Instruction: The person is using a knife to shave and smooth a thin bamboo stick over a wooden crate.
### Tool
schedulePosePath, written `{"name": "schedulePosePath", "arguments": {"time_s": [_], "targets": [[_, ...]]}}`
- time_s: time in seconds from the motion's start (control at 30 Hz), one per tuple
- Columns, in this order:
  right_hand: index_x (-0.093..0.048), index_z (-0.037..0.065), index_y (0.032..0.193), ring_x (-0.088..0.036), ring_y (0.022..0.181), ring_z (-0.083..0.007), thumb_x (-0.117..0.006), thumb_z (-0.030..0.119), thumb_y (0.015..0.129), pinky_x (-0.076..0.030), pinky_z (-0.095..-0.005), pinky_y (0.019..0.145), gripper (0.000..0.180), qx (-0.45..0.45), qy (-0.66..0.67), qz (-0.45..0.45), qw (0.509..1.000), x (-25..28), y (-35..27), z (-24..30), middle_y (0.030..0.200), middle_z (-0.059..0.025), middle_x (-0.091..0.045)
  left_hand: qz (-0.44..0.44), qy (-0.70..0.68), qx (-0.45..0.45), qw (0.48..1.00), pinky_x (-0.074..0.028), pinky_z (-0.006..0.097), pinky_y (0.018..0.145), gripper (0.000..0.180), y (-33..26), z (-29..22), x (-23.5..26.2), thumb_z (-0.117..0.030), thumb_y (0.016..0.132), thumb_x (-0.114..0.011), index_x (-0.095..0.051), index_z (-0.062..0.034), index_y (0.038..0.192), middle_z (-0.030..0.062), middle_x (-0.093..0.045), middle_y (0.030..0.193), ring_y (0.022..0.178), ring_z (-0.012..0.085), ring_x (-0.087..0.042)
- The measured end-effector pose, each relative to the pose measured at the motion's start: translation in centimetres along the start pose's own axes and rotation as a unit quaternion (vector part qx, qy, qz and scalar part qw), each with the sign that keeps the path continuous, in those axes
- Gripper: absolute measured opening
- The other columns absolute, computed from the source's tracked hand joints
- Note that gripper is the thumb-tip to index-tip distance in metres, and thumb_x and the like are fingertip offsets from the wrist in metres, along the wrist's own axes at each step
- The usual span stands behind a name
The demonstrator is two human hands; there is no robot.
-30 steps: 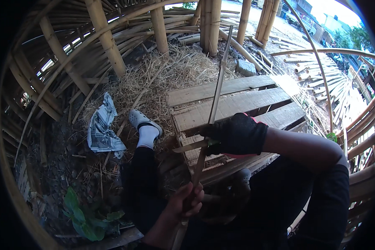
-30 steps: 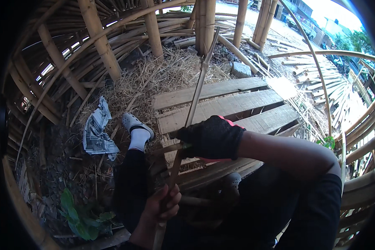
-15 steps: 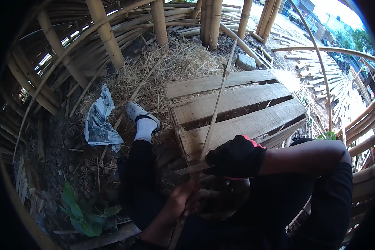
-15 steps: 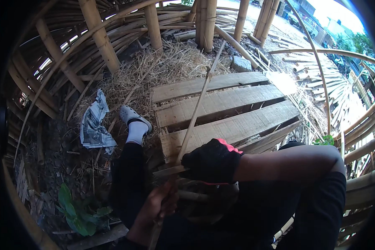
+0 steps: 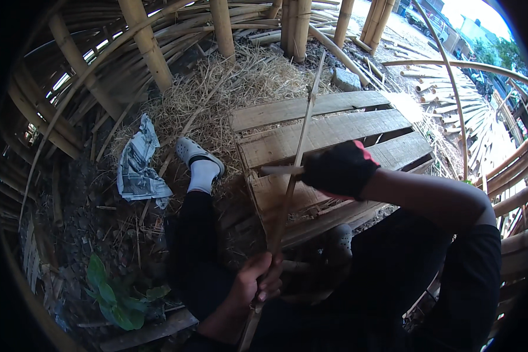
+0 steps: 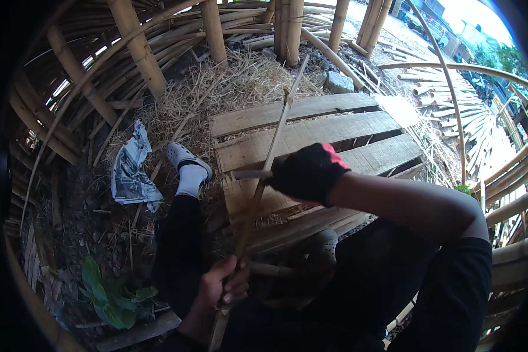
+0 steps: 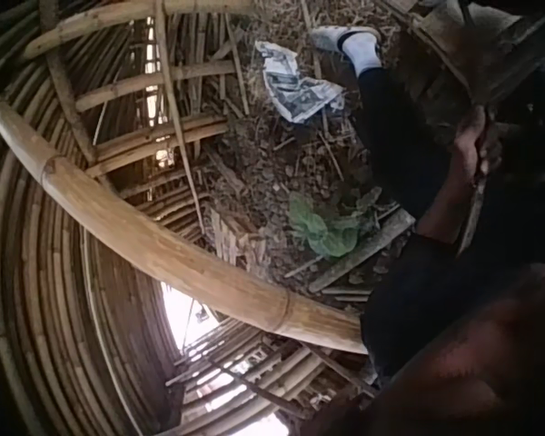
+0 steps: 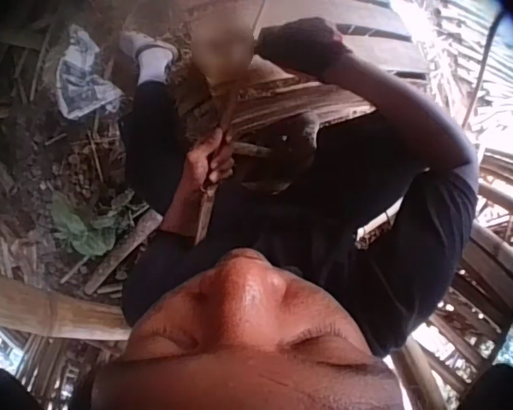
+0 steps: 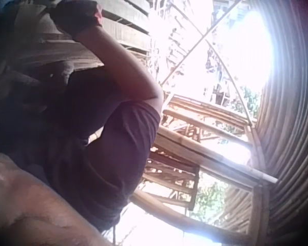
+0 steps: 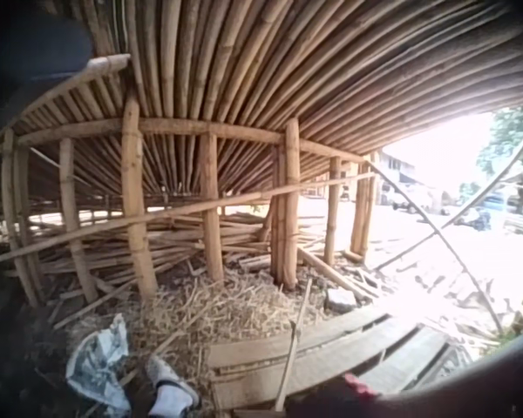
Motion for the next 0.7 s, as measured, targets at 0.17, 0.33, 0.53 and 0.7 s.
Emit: {"name": "schedulePosePath", "arguments": {"time_s": [0.17, 0.33, 0.53, 0.7], "targets": [[-0.068, 0.012, 0.092, -0.069, 0.068, -0.0301, -0.044, 0.047, 0.096, -0.054, -0.0437, 0.060, 0.043, -0.005, 0.011, 0.007, 1.000, -0.4, 0.2, 0.2, 0.072, -0.0101, -0.068, -0.055, 0.142, -0.060, 0.986, -0.030, 0.021, 0.045, 0.025, -0.1, -0.6, -1.1, -0.032, 0.102, -0.043, -0.052, -0.0094, 0.095, -0.0045, -0.041, 0.060, 0.047, 0.0040, -0.038], [-0.066, 0.014, 0.087, -0.066, 0.059, -0.0321, -0.055, 0.044, 0.091, -0.052, -0.0434, 0.052, 0.033, 0.112, 0.087, 0.003, 0.990, -1.3, -1.7, 3.1, 0.067, -0.0103, -0.065, -0.127, 0.161, -0.051, 0.977, -0.028, 0.019, 0.042, 0.028, -0.2, -0.2, -1.2, -0.036, 0.100, -0.046, -0.051, -0.0089, 0.094, -0.0036, -0.040, 0.058, 0.046, 0.0036, -0.038], [-0.070, 0.014, 0.091, -0.068, 0.075, -0.0333, -0.046, 0.048, 0.094, -0.054, -0.0445, 0.066, 0.042, 0.072, 0.061, 0.022, 0.995, -0.9, 0.0, 0.4, 0.080, -0.0135, -0.069, -0.105, 0.154, -0.034, 0.982, -0.028, 0.018, 0.042, 0.027, -0.4, -0.4, -1.3, -0.037, 0.100, -0.047, -0.051, -0.0111, 0.095, -0.0055, -0.039, 0.059, 0.046, 0.0022, -0.035], [-0.069, 0.014, 0.095, -0.068, 0.076, -0.0327, -0.046, 0.047, 0.094, -0.054, -0.0452, 0.065, 0.040, 0.094, 0.038, 0.064, 0.993, -2.0, -0.8, 1.9, 0.080, -0.0130, -0.069, -0.140, 0.168, -0.032, 0.975, -0.026, 0.018, 0.041, 0.026, -0.6, -0.4, -1.2, -0.036, 0.101, -0.045, -0.049, -0.0124, 0.091, -0.0058, -0.037, 0.058, 0.044, 0.0018, -0.033]]}}
Point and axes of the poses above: each hand's wrist, its own y-axis towards the middle knuckle, its own x-axis out of the back of the hand, z = x × y, the point moved 2 cm from there along y, towards the middle knuckle
